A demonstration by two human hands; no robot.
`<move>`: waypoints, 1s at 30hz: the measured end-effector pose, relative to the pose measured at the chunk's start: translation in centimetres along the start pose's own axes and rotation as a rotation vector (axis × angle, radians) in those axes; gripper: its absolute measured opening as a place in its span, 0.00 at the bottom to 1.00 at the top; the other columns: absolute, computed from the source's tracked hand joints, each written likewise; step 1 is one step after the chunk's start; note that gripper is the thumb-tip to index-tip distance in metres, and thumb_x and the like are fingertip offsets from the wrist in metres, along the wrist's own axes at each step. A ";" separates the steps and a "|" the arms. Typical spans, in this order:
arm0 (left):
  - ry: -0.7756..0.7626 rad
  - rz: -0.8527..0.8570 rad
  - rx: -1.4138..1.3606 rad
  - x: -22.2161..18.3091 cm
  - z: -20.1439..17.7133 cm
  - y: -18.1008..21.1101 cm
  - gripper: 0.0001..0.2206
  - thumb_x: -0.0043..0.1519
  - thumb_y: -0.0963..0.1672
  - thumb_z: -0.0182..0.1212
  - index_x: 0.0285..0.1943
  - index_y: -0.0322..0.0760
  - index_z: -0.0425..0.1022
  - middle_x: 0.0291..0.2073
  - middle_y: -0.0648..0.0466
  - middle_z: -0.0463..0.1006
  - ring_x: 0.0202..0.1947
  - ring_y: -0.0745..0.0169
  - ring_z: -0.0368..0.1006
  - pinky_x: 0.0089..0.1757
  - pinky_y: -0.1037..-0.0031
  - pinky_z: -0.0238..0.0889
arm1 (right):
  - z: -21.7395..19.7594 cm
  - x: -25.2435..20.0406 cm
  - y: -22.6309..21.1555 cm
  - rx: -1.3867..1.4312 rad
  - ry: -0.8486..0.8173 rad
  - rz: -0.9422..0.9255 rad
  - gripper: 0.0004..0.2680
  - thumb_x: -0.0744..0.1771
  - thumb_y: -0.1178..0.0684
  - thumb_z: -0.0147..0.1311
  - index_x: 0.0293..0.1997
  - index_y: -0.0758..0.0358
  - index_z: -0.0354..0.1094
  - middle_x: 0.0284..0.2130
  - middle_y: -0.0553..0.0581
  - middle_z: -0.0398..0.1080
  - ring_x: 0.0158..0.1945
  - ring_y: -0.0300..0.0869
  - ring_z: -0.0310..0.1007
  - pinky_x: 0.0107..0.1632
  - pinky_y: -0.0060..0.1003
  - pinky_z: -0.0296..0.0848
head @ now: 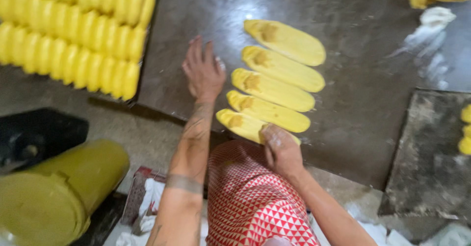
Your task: The person prepares bread dough by hand, stretching and folding individual portions on a large table, and placing the shaped dough onto a tray.
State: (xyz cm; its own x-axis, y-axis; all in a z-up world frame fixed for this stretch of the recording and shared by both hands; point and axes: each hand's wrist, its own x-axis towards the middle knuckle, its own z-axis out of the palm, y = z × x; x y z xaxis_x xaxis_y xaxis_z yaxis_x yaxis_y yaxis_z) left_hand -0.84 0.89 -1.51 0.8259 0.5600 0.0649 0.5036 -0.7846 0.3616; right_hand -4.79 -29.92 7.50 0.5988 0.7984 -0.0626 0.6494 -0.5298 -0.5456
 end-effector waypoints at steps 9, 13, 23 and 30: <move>0.041 0.027 -0.002 -0.2 -0.6 0.8 0.21 0.68 0.46 0.56 0.71 0.38 0.68 0.75 0.43 0.60 0.76 0.41 0.52 0.64 0.47 0.49 | -1.9 1.7 8.2 0.311 -0.205 0.107 0.10 0.67 0.58 0.51 0.51 0.65 0.72 0.45 0.63 0.75 0.52 0.55 0.75 0.56 0.46 0.72; 0.059 0.031 0.008 0.3 -0.5 1.0 0.21 0.68 0.45 0.56 0.71 0.38 0.69 0.75 0.43 0.60 0.75 0.40 0.52 0.64 0.47 0.49 | -7.9 7.5 16.3 -0.215 0.021 0.203 0.06 0.68 0.55 0.51 0.42 0.60 0.75 0.35 0.63 0.73 0.41 0.56 0.72 0.43 0.52 0.71; 0.043 0.018 0.039 0.5 -0.5 1.4 0.21 0.67 0.44 0.57 0.70 0.38 0.69 0.75 0.44 0.60 0.75 0.41 0.53 0.65 0.47 0.49 | -14.4 22.9 34.5 -0.369 0.491 0.071 0.08 0.70 0.62 0.57 0.56 0.72 0.72 0.48 0.67 0.73 0.51 0.61 0.71 0.52 0.51 0.71; 0.014 -0.056 0.068 0.4 -0.9 1.5 0.23 0.63 0.45 0.58 0.70 0.40 0.69 0.74 0.46 0.60 0.75 0.42 0.53 0.64 0.46 0.50 | -15.6 23.8 34.6 -0.515 0.346 0.098 0.04 0.66 0.62 0.54 0.39 0.65 0.75 0.41 0.66 0.72 0.47 0.60 0.72 0.47 0.52 0.73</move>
State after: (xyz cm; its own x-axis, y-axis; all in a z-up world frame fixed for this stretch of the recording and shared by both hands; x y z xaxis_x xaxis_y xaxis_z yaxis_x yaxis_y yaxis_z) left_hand 0.02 0.18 -0.06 0.7927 0.6066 0.0600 0.5651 -0.7682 0.3009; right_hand 39.23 -33.74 0.18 0.7284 0.6457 0.2291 0.6743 -0.7349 -0.0725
